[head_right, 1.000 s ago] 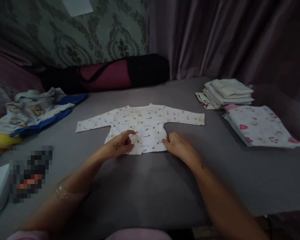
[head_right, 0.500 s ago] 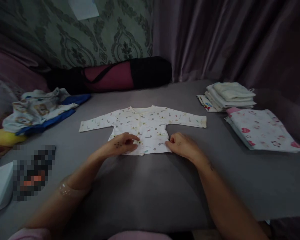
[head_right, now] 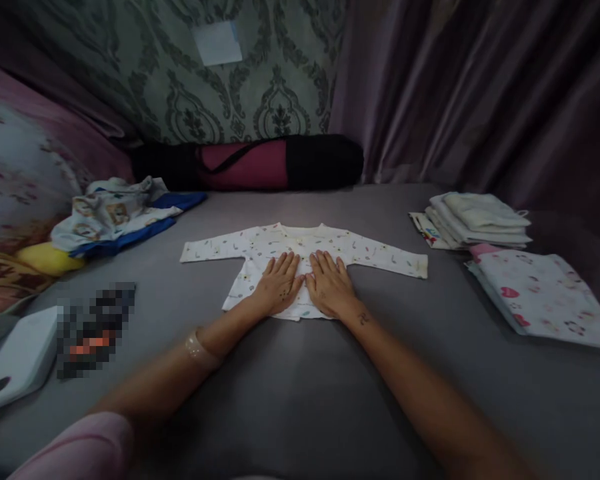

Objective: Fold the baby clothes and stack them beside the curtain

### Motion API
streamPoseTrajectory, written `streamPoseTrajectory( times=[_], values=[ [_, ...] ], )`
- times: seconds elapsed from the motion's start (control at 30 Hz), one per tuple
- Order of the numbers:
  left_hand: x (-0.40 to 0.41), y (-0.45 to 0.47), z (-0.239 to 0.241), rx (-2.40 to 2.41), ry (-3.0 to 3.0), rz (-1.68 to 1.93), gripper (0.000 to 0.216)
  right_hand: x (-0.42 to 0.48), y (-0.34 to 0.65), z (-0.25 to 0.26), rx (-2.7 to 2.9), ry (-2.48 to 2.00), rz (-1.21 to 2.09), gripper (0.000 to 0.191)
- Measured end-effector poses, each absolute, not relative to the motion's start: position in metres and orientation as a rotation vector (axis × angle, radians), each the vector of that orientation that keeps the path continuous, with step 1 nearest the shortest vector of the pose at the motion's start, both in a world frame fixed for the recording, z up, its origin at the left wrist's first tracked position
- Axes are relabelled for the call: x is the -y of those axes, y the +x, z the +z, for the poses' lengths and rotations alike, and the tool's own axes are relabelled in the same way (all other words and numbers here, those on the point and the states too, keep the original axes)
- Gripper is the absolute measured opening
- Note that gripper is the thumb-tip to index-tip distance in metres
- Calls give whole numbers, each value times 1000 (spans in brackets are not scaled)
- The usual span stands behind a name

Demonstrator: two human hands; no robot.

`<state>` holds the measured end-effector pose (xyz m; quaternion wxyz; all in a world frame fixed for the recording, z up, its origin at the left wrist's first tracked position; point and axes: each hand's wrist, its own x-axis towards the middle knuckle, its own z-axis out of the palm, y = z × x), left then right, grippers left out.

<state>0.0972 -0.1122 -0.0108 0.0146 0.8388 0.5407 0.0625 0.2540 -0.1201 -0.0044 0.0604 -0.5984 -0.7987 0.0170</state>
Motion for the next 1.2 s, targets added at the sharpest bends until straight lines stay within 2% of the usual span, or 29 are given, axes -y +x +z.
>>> streamPoseTrajectory(
  times=[0.17, 0.27, 0.43, 0.57, 0.73, 0.9, 1.1, 1.2],
  values=[
    [94, 82, 12, -1526, 2490, 4, 66, 110, 264, 7, 2431, -1811, 287, 62],
    [74, 64, 22, -1742, 2460, 110, 68, 91, 276, 16, 2298, -1881, 245, 66],
    [48, 39, 8, -2111, 2422, 215, 70, 60, 293, 12, 2253, -2026, 118, 68],
    [40, 34, -7, -2095, 2322, 167, 70, 49, 295, 0, 2300, -2088, 158, 66],
    [34, 27, -5, -2066, 2249, 188, 71, 47, 302, 3, 2276, -2087, 290, 67],
    [28, 0, -4, -2358, 2095, 319, 74, 51, 317, 4, 2042, -2231, 131, 68],
    [29, -12, -12, -2374, 2014, 232, 74, 58, 321, -3, 2043, -2279, 153, 66],
    [31, -17, -9, -2497, 2009, 381, 74, 64, 326, -2, 1859, -2335, -31, 66]
  ],
)
